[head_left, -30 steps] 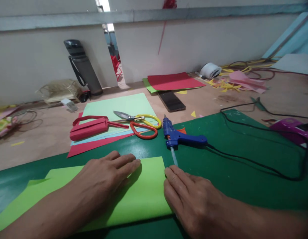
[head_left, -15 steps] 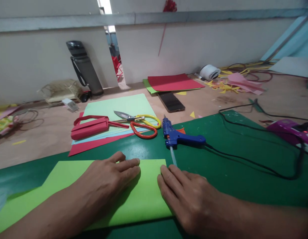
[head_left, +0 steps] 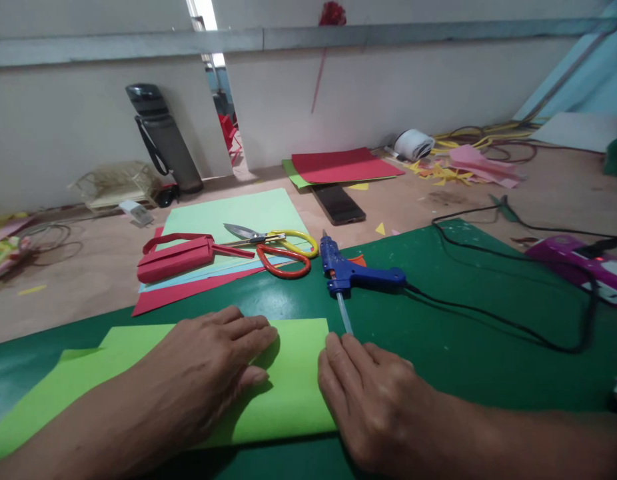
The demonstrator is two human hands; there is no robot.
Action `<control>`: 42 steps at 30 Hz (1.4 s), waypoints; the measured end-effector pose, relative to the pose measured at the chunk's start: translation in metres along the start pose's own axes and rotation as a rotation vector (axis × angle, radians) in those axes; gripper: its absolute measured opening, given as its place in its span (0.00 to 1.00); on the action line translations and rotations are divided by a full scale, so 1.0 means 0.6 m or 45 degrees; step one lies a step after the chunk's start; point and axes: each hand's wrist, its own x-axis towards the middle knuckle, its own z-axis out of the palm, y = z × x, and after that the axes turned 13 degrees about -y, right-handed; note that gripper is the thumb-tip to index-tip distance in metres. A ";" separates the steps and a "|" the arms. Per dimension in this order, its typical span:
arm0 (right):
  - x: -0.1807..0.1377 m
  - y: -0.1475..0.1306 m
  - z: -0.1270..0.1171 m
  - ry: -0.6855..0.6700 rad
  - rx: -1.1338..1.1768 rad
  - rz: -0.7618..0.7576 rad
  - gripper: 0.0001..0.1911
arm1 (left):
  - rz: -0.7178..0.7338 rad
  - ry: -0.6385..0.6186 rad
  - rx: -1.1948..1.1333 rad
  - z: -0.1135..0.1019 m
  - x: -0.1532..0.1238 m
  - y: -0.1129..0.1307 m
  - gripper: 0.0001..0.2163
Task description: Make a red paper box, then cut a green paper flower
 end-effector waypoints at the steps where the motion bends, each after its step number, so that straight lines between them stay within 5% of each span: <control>1: 0.000 -0.001 0.000 0.004 0.003 0.015 0.14 | -0.005 -0.031 -0.003 -0.002 0.001 0.002 0.10; 27: -0.007 -0.010 0.004 -0.086 -0.006 0.143 0.11 | -0.060 -0.157 0.003 -0.001 -0.016 0.011 0.29; 42: -0.005 -0.006 0.002 -0.120 0.034 0.139 0.11 | -0.097 -0.184 0.008 -0.001 -0.001 0.021 0.26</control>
